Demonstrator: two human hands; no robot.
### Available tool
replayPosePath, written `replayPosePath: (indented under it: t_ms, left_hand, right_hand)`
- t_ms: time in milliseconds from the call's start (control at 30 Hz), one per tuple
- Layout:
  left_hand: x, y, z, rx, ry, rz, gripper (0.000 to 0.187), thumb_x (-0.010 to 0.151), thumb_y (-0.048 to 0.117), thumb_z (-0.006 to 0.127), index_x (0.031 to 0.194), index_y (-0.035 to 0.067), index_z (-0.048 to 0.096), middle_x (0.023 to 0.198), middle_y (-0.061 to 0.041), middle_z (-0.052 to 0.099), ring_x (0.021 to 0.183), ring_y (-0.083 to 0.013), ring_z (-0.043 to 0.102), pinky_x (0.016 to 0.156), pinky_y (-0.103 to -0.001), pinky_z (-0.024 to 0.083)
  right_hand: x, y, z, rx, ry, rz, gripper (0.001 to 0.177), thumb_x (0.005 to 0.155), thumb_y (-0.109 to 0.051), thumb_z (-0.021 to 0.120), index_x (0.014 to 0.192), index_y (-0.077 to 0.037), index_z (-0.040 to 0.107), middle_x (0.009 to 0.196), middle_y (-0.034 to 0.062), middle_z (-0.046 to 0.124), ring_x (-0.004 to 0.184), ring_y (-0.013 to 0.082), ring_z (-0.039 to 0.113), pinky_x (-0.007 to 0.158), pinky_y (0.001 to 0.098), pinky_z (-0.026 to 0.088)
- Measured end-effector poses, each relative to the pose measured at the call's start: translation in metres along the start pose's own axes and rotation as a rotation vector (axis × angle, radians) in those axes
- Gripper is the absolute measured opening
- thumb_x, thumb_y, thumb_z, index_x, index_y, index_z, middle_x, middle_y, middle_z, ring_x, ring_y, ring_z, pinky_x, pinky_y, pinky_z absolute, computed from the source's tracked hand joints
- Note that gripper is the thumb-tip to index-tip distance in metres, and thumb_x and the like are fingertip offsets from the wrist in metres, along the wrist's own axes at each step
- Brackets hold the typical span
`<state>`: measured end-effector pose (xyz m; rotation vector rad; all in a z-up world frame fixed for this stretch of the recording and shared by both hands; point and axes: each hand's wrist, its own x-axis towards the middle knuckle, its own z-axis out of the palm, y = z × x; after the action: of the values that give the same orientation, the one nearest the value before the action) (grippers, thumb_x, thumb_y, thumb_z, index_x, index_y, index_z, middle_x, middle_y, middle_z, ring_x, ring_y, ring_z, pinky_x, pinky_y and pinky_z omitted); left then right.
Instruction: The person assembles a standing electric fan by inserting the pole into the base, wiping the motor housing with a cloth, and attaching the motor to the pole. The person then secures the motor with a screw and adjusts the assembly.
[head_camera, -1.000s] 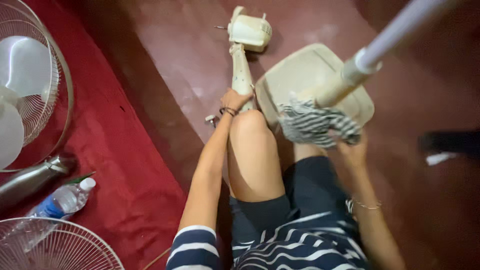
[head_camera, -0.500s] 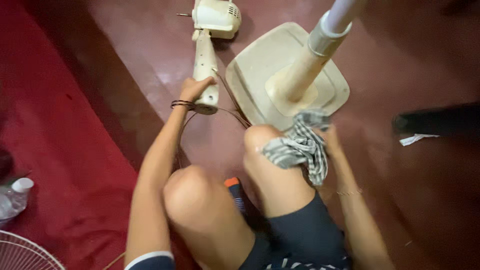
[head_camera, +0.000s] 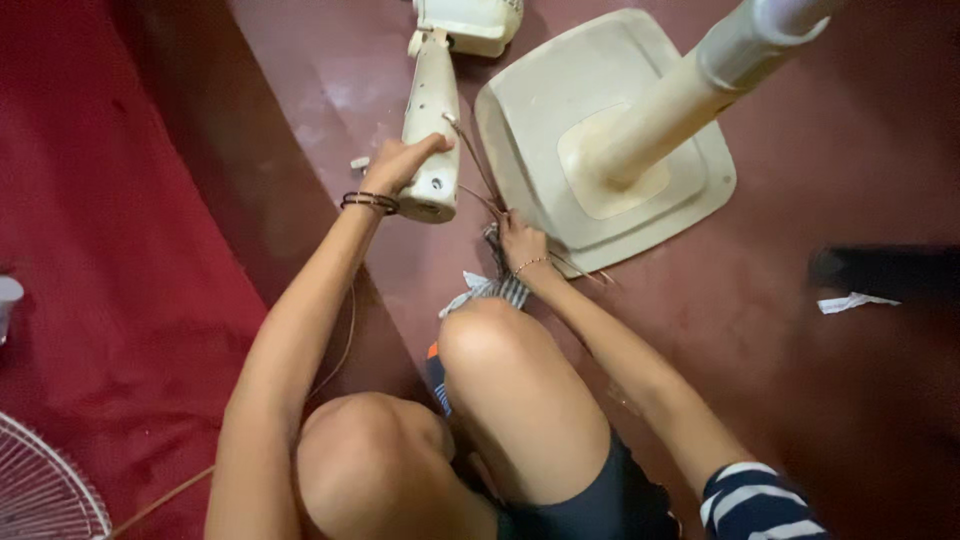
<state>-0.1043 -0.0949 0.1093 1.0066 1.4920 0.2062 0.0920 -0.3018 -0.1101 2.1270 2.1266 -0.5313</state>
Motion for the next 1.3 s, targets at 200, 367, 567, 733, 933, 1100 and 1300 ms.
replayPosePath:
  t_ms: [200, 367, 567, 733, 933, 1100, 1300]
  left_hand:
    - [-0.013, 0.012, -0.011, -0.006, -0.01, -0.014, 0.062, 0.068, 0.045, 0.079, 0.104, -0.006, 0.073, 0.086, -0.012, 0.076, 0.069, -0.0197, 0.074, 0.061, -0.032, 0.057]
    - [-0.026, 0.014, -0.017, 0.004, -0.004, 0.002, 0.063, 0.068, 0.045, 0.079, 0.106, -0.005, 0.072, 0.086, -0.011, 0.076, 0.069, -0.0189, 0.074, 0.062, -0.031, 0.057]
    - [-0.042, 0.022, -0.013, 0.037, 0.022, -0.028, 0.063, 0.069, 0.045, 0.078, 0.108, -0.004, 0.072, 0.086, -0.01, 0.075, 0.069, -0.0186, 0.074, 0.062, -0.031, 0.057]
    - [-0.043, 0.025, -0.006, 0.003, 0.003, -0.08, 0.064, 0.07, 0.046, 0.078, 0.108, -0.005, 0.072, 0.084, -0.01, 0.075, 0.068, -0.0192, 0.073, 0.061, -0.032, 0.057]
    - [-0.042, 0.019, -0.007, 0.015, 0.024, -0.033, 0.067, 0.07, 0.045, 0.08, 0.108, -0.009, 0.07, 0.088, -0.014, 0.075, 0.069, -0.0211, 0.074, 0.061, -0.033, 0.057]
    - [-0.035, 0.011, -0.01, -0.016, -0.01, -0.011, 0.066, 0.07, 0.045, 0.08, 0.11, -0.006, 0.07, 0.09, -0.013, 0.075, 0.069, -0.02, 0.074, 0.06, -0.032, 0.058]
    - [-0.036, 0.016, -0.009, 0.052, 0.015, -0.014, 0.066, 0.072, 0.048, 0.081, 0.109, -0.006, 0.072, 0.089, -0.012, 0.075, 0.07, -0.0196, 0.072, 0.062, -0.033, 0.056]
  right_hand:
    - [-0.005, -0.009, 0.013, 0.246, -0.348, 0.104, 0.037, 0.097, -0.035, 0.067, 0.108, 0.0, 0.075, 0.102, 0.0255, 0.071, 0.091, 0.04, 0.071, 0.078, 0.0502, 0.057]
    - [-0.038, -0.082, -0.01, 1.001, -0.893, 0.264, 0.049, 0.092, -0.042, 0.074, 0.116, 0.001, 0.069, 0.11, 0.0245, 0.067, 0.097, 0.0367, 0.067, 0.085, 0.048, 0.054]
    - [-0.056, -0.12, -0.023, 1.438, -0.955, 0.523, 0.058, 0.091, -0.039, 0.078, 0.129, -0.002, 0.059, 0.123, 0.0182, 0.062, 0.107, 0.0289, 0.063, 0.093, 0.044, 0.053]
    - [-0.052, -0.112, -0.004, 1.607, -0.747, 0.468, 0.054, 0.09, -0.033, 0.077, 0.13, -0.001, 0.058, 0.124, 0.0141, 0.063, 0.107, 0.0237, 0.063, 0.092, 0.039, 0.053]
    - [-0.116, 0.032, -0.026, 1.521, 0.265, 0.852, 0.05, 0.083, -0.024, 0.074, 0.122, 0.008, 0.071, 0.116, 0.0143, 0.072, 0.101, 0.0263, 0.065, 0.09, 0.0408, 0.054]
    - [-0.081, 0.109, -0.137, 0.712, 0.856, 0.417, 0.142, 0.072, -0.061, 0.097, 0.159, 0.007, 0.008, 0.164, 0.0337, 0.022, 0.155, 0.044, 0.023, 0.129, 0.0568, 0.02]
    - [0.016, 0.125, -0.252, 0.468, 1.037, 0.44, 0.111, 0.069, -0.044, 0.107, 0.151, -0.007, 0.043, 0.148, 0.0233, 0.043, 0.142, 0.0366, 0.045, 0.121, 0.052, 0.043]
